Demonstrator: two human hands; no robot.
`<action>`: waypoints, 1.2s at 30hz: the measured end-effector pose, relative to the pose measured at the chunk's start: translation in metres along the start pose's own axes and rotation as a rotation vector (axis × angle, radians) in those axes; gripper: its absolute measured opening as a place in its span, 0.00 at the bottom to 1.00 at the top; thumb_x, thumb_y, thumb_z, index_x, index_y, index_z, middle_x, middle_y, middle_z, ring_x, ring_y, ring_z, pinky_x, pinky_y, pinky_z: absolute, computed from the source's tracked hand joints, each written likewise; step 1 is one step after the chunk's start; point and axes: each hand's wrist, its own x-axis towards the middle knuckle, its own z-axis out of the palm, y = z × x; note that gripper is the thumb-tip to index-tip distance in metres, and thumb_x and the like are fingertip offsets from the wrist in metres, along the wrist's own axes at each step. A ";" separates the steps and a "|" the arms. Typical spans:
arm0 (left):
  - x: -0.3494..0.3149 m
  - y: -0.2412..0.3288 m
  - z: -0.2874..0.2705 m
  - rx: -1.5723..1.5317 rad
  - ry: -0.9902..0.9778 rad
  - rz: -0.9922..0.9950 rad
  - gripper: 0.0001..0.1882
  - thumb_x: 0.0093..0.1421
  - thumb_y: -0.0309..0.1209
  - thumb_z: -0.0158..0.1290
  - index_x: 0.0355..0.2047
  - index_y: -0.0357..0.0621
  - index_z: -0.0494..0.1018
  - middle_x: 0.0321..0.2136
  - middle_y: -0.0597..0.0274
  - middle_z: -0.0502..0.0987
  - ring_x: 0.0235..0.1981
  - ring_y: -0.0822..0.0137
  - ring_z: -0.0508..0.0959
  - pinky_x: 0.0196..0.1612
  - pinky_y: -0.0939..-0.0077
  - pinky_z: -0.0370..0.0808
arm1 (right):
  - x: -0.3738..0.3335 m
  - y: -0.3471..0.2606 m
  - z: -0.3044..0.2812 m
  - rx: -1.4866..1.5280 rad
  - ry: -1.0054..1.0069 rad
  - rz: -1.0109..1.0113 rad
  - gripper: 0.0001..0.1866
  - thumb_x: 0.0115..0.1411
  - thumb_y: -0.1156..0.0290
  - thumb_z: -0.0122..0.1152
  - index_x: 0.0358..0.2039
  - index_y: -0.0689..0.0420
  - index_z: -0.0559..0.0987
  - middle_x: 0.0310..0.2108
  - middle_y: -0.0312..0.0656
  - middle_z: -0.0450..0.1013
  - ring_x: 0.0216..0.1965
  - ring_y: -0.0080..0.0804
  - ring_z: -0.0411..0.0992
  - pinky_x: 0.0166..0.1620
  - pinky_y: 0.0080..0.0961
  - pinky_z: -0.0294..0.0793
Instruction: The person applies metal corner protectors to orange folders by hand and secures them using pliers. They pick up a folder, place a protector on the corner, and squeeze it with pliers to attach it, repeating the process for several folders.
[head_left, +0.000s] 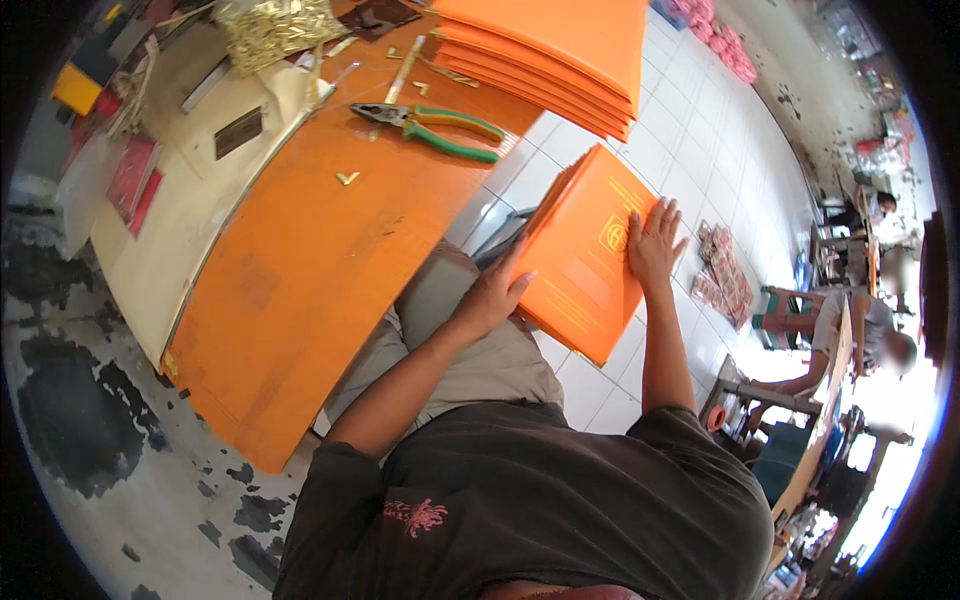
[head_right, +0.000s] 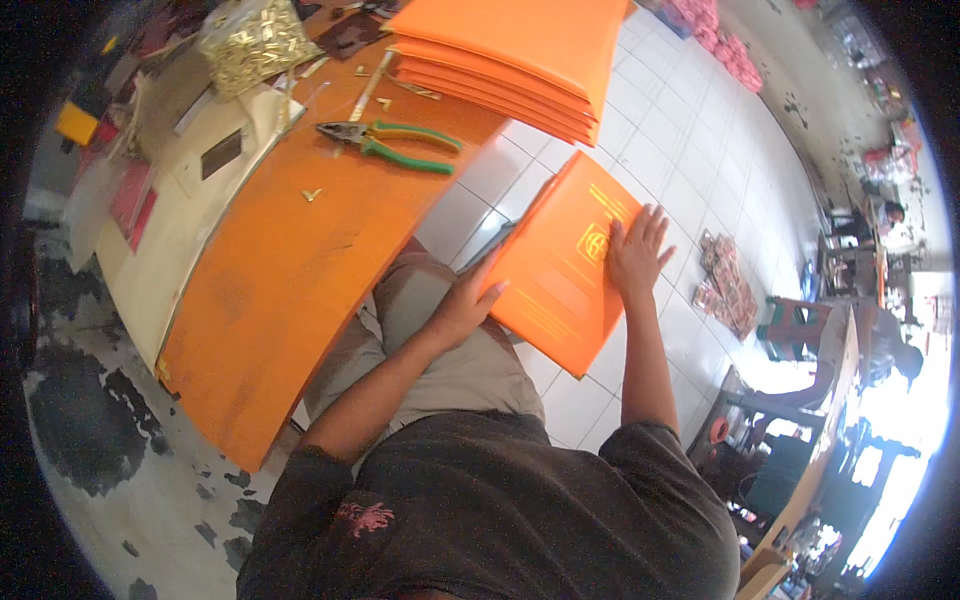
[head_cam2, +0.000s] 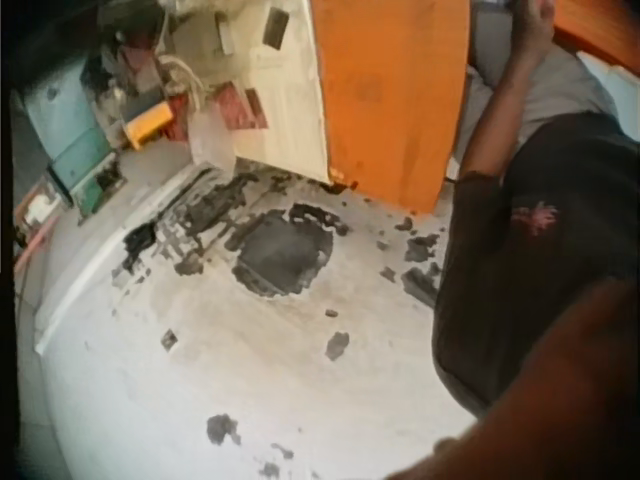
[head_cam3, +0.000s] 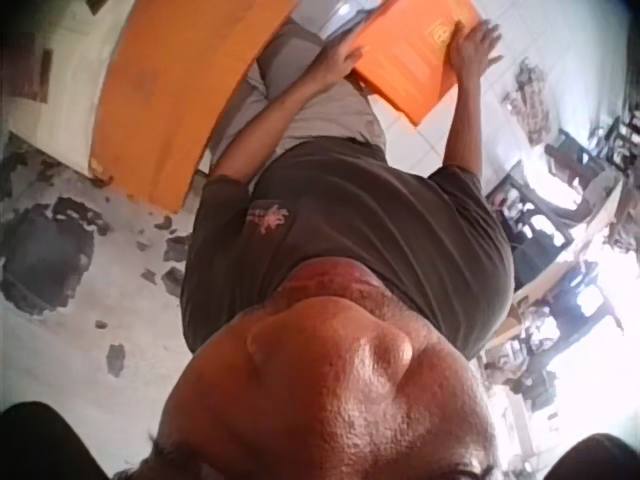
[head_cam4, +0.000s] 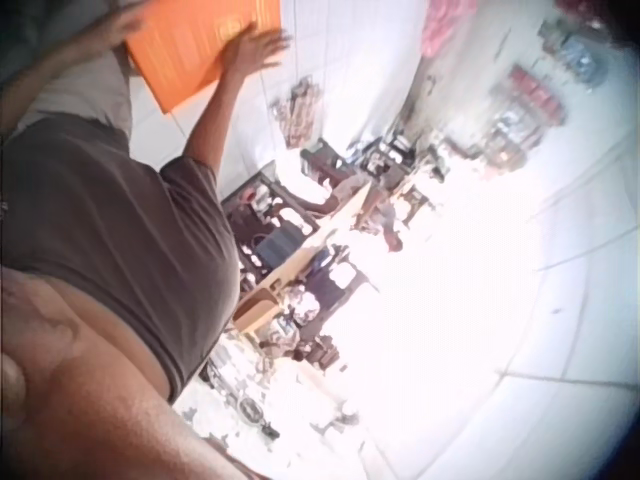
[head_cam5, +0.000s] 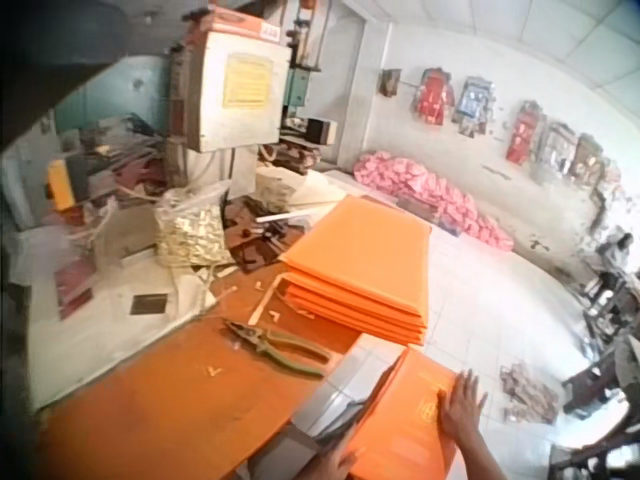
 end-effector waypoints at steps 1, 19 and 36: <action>-0.001 0.002 -0.001 -0.028 -0.005 -0.017 0.40 0.80 0.39 0.55 0.84 0.38 0.53 0.78 0.32 0.66 0.76 0.37 0.71 0.76 0.54 0.71 | -0.003 -0.009 -0.007 -0.038 0.009 0.009 0.48 0.83 0.34 0.37 0.88 0.56 0.48 0.90 0.50 0.41 0.89 0.52 0.38 0.83 0.73 0.36; -0.007 0.000 -0.008 -0.090 0.001 -0.161 0.40 0.78 0.47 0.59 0.80 0.35 0.63 0.70 0.35 0.77 0.72 0.48 0.78 0.72 0.59 0.73 | -0.064 -0.087 -0.005 0.137 0.010 -0.281 0.44 0.82 0.40 0.46 0.86 0.58 0.57 0.87 0.51 0.52 0.88 0.50 0.45 0.85 0.61 0.40; -0.007 -0.003 -0.017 -0.105 -0.078 -0.209 0.38 0.80 0.49 0.57 0.78 0.33 0.66 0.72 0.37 0.76 0.75 0.49 0.75 0.76 0.60 0.70 | -0.051 -0.069 -0.008 0.554 0.017 -0.221 0.38 0.78 0.50 0.61 0.79 0.60 0.68 0.83 0.54 0.61 0.85 0.52 0.53 0.83 0.57 0.49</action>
